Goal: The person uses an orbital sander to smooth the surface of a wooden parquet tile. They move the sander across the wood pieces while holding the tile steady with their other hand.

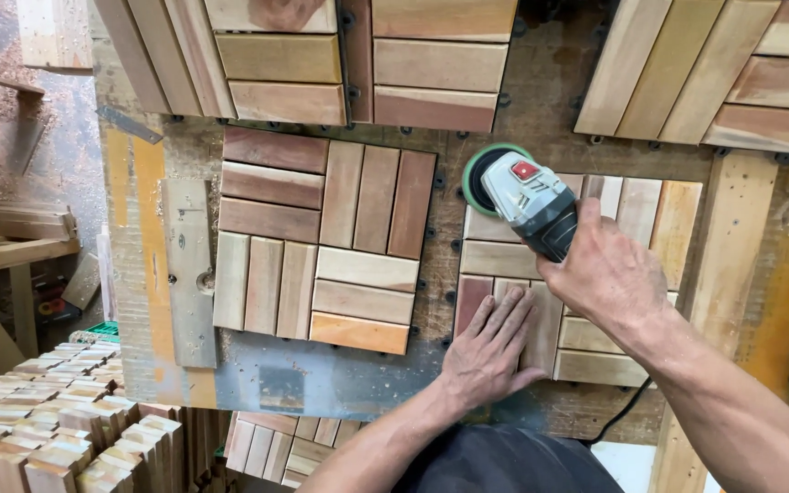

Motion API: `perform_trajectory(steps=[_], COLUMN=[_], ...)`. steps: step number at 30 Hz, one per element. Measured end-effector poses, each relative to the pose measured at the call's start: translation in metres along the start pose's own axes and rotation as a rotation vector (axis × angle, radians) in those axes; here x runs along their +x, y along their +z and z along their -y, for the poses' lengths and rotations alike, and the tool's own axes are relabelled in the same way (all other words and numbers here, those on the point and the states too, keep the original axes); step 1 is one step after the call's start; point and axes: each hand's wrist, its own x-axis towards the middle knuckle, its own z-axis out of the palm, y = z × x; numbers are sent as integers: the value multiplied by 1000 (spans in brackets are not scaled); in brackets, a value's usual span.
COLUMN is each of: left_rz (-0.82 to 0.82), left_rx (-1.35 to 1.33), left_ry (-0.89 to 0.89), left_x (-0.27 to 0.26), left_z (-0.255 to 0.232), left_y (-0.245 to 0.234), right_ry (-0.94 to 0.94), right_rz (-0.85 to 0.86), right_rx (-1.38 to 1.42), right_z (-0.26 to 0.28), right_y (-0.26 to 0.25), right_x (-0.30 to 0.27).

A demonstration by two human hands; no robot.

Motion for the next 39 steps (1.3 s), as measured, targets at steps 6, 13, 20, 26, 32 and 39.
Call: perform_trajectory(steps=[6,13,20,26,32,39], left_rz=[-30,-88,-193,-95,76,-58], left_rx=[-56,-73,-244,-63,128,-29], left_ry=[0,30,39,-153,-244,-266], left_x=[0,4,10,43,92,81], left_z=[1,2,10,51,85,85], left_y=[1,-4,-5,10,5,6], right_ry=[-51,31,36,296,388,296], right_rz=[43,61,28,99,57,23], right_rx=[-11,87,106,212,285,214], right_z=[-4,-6,-33,-64,-87,-84], right_y=[5,4,11,-8,-2,20], right_x=[-4,-6,-11,-25,-33,-33])
